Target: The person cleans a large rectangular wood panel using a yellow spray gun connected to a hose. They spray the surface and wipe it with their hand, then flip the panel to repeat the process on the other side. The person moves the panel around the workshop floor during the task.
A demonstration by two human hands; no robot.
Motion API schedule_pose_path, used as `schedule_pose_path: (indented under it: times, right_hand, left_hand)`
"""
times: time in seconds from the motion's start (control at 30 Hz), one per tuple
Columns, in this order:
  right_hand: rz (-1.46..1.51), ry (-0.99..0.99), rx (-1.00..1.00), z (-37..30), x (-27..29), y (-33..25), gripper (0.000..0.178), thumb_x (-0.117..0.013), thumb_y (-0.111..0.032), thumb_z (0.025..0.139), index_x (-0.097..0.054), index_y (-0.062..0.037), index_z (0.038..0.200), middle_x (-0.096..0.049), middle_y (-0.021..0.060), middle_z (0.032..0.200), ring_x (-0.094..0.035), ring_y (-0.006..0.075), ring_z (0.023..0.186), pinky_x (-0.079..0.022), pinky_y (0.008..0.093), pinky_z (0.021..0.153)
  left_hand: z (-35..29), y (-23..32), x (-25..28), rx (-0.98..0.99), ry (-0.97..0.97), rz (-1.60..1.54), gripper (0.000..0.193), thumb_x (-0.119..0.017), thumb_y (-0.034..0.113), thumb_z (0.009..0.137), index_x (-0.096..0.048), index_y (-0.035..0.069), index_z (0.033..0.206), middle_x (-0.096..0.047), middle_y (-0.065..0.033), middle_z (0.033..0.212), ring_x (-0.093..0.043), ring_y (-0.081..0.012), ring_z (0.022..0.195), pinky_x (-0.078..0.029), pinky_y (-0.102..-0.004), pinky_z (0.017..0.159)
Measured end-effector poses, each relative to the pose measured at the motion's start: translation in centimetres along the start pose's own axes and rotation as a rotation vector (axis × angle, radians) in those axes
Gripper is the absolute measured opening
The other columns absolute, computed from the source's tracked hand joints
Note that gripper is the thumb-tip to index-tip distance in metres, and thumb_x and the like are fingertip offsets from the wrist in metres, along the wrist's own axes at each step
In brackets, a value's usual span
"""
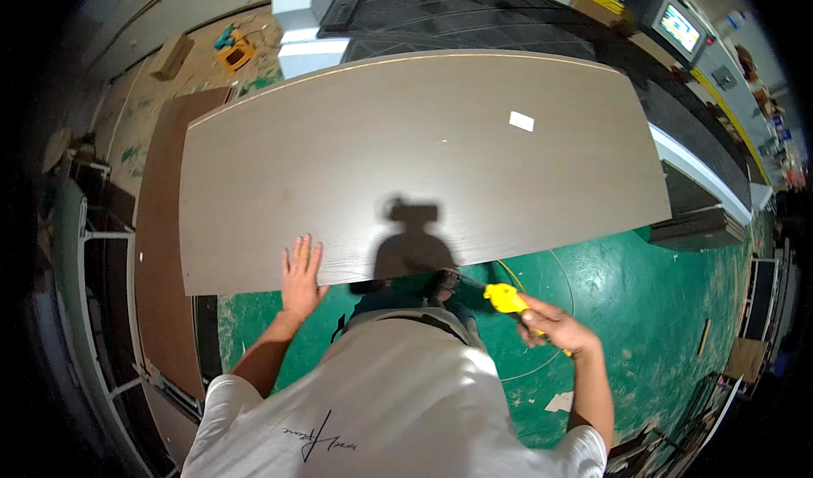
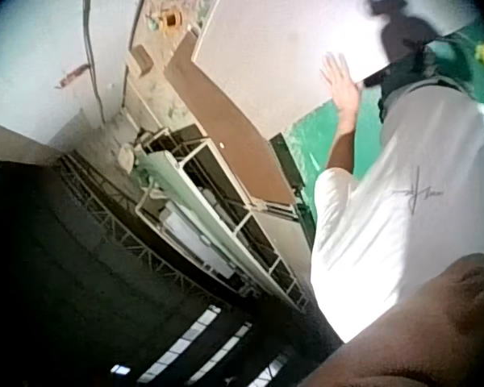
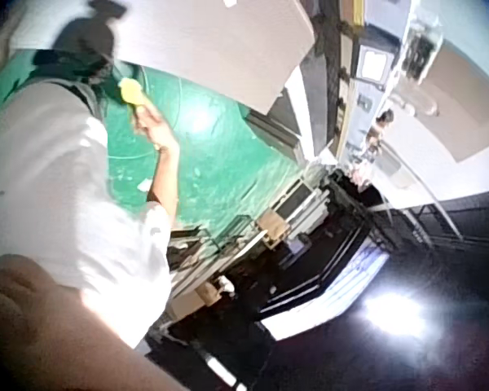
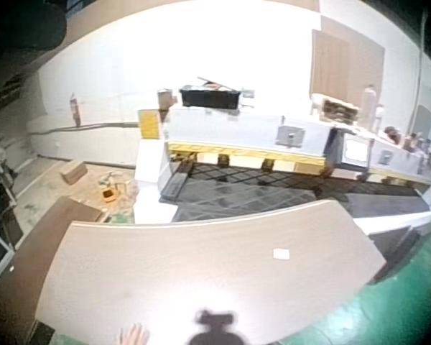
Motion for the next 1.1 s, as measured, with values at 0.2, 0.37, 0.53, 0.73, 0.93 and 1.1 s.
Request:
schedule_pose_path:
  times: [0.2,0.37,0.53,0.73,0.93,1.1]
  right_hand:
    - [0.073,-0.210,0.043,5.6,-7.5,-0.1,0.059,-0.052,-0.031,0.106,-0.033,-0.0065,0.157,-0.056,0.0037,0.083,-0.048,0.0115,0.068,-0.044,0.0249,0.068]
    - [0.084,-0.210,0.066,6.2,-6.5,2.5,0.059,-0.052,-0.029,0.107,-0.034,-0.0030,0.156,-0.055,0.0036,0.077,-0.050,0.0126,0.066,-0.045,0.0268,0.071]
    - [0.154,-0.139,0.099,5.8,-4.9,4.0,0.057,-0.053,-0.026,0.106,-0.036,-0.0030,0.155,-0.054,0.0048,0.072,-0.053,0.0143,0.065,-0.046,0.0293,0.070]
    - [0.103,-0.088,0.049,4.2,-2.8,5.8,0.055,-0.051,-0.022,0.106,-0.034,-0.0094,0.157,-0.054,0.0080,0.073,-0.053,0.0192,0.065,-0.046,0.0300,0.067]
    - [0.095,-0.136,-0.032,4.8,-1.3,4.2,0.062,-0.053,-0.031,0.104,-0.030,-0.0090,0.158,-0.056,0.0120,0.075,-0.056,0.0218,0.065,-0.046,0.0316,0.061]
    - [0.150,-0.270,0.062,5.6,-4.9,1.2,0.061,-0.052,-0.031,0.105,-0.033,-0.0060,0.157,-0.041,0.0039,0.069,-0.053,0.0200,0.065,-0.043,0.0316,0.059]
  left_hand:
    - [-6.5,-15.5,1.2,0.248,0.063,0.076,0.117,-0.091,0.018,0.062,-0.025,0.011,0.158,-0.018,-0.0163,0.166,-0.017,-0.0351,0.153,-0.017,-0.0569,0.122]
    - [-8.4,-19.3,0.5,0.407,0.129,0.117,0.119,-0.089,0.013,0.064,-0.018,0.006,0.159,-0.016,-0.0184,0.166,-0.013,-0.0373,0.154,-0.016,-0.0562,0.123]
    - [-5.7,-10.2,-0.2,0.275,0.056,0.053,0.107,-0.082,0.028,0.072,-0.023,0.003,0.158,-0.020,-0.0201,0.165,-0.013,-0.0372,0.154,-0.008,-0.0630,0.121]
    - [0.5,6.5,-2.2,-0.035,0.057,-0.087,0.097,-0.076,0.020,0.072,-0.029,0.003,0.156,-0.024,-0.0188,0.164,-0.019,-0.0332,0.154,-0.010,-0.0663,0.120]
    - [3.4,14.5,-3.3,-0.135,0.171,0.036,0.081,-0.058,0.024,0.085,-0.028,0.008,0.158,-0.026,-0.0137,0.164,-0.018,-0.0316,0.154,-0.014,-0.0606,0.121]
    - [-1.0,4.0,-2.3,0.114,0.177,-0.179,0.095,-0.077,0.011,0.070,-0.035,0.014,0.156,-0.033,-0.0144,0.161,-0.028,-0.0359,0.150,-0.023,-0.0596,0.119]
Point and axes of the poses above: each hand's wrist, its own z-axis towards the middle knuckle, its own x-axis out of the back of the hand, y = z × x, the point moved 8 cm from there along z, towards the middle knuckle
